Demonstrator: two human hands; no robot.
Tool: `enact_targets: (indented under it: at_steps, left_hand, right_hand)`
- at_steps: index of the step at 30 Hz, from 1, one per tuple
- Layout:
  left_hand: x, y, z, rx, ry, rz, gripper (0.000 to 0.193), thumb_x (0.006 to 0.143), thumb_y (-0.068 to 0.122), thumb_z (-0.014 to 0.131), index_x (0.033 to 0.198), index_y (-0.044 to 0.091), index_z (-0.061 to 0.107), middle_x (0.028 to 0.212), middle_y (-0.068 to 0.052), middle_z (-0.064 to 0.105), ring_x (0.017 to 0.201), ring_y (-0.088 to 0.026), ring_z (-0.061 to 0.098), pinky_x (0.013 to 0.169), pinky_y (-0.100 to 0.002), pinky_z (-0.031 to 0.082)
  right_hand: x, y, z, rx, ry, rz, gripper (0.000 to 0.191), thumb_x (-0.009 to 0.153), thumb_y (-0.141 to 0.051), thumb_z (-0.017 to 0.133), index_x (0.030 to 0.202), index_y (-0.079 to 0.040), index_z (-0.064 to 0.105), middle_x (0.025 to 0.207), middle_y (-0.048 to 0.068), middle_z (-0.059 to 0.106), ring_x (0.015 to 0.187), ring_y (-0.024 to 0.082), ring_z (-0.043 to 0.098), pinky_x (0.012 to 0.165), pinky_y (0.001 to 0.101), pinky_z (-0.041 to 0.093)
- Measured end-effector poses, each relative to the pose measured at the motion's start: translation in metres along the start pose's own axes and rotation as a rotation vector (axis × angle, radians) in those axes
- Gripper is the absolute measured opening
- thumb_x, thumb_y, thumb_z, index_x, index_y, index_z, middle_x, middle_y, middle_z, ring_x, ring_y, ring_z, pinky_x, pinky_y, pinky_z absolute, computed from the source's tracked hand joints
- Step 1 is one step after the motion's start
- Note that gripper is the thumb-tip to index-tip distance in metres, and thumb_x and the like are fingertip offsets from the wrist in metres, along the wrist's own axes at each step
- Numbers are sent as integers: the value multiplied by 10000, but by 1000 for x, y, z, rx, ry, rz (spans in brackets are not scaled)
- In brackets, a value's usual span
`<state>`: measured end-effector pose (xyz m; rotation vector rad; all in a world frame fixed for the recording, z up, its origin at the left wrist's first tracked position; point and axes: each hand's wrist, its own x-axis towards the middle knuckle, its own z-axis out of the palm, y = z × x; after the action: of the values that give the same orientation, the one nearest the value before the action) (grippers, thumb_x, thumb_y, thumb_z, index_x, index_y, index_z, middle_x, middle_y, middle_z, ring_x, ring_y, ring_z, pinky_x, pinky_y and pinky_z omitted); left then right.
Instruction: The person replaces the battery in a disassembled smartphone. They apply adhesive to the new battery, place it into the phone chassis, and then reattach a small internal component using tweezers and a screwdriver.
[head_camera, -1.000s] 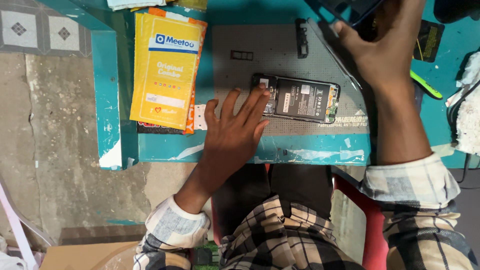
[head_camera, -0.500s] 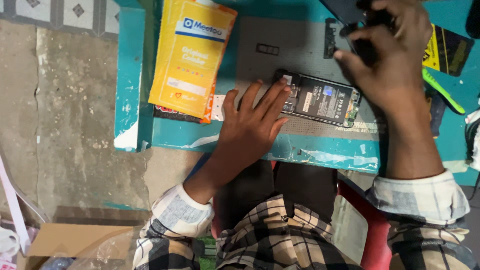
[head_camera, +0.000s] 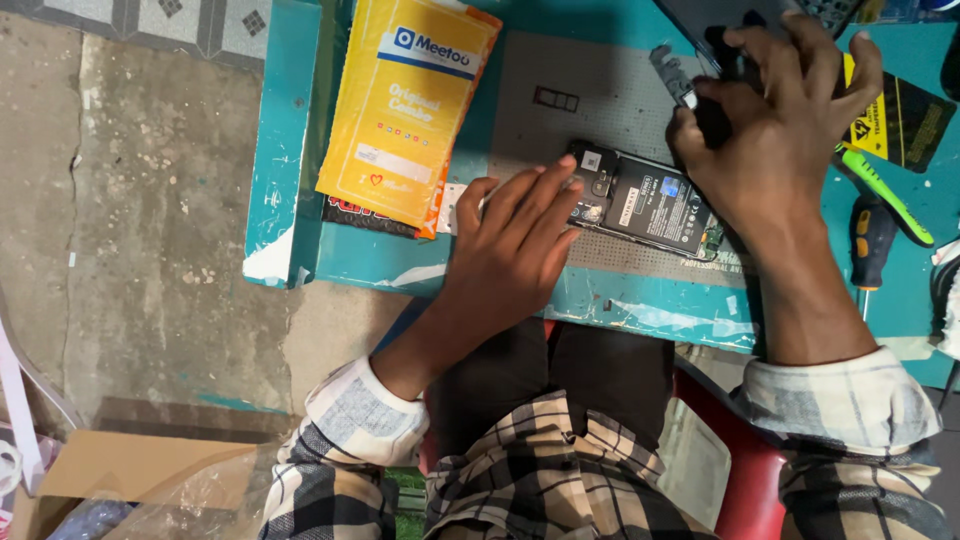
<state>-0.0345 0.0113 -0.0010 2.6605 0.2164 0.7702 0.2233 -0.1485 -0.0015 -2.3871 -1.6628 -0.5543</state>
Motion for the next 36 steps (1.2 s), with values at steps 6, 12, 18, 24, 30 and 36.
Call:
enact_targets:
  at_steps: [6,12,18,24,30,36]
  left_hand:
    - [-6,1,0,-279,58,-41,374,1008,74,706,1354,-14,593,1493,-132,569,1341,-292,605,1155,-435,476]
    - [-11,9,4,-675,166,-140,604,1081,15,640,1589,-23,315,1639,-234,382,1521,-336,489,1260,-407,455]
    - [-14,12,22,-512,180,-54,943,979,-1,790,1644,10,123,1644,-273,346,1510,-399,480,1190,-401,510]
    - [-16,3,37,-438,262,37,978,999,21,799,1649,73,71,1616,-259,398,1488,-379,512,1138,-425,553]
    - [-6,4,31,-321,284,99,1000,949,116,866,1614,1,127,1519,-311,462,1393,-398,575,1102,-442,589]
    - [10,11,25,-415,251,81,943,937,45,854,1597,-13,184,1578,-303,393,1421,-381,562,1128,-447,585]
  right_hand:
    - [3,-7,-12,-28,82,-56,109,905,-162,744,993,-99,750,1408,-7,613,1447,227,458,1282,543,120]
    - [12,-34,-34,544,162,-218,267,858,-155,883,1097,-63,807,1386,104,679,1395,361,526,1219,535,306]
    - [12,-60,-41,971,67,-296,268,776,-151,868,1019,-71,787,1358,123,674,1359,348,572,1141,517,425]
    - [6,-61,-41,1162,-22,-227,234,856,-167,830,1069,-86,780,1416,114,645,1399,352,559,1183,510,409]
    - [4,-63,-38,1180,-30,-166,226,836,-157,852,1041,-101,776,1409,99,641,1393,320,562,1181,497,391]
    - [5,-61,-41,1169,-64,-111,238,841,-137,851,1057,-111,754,1381,71,658,1370,293,582,1173,486,388]
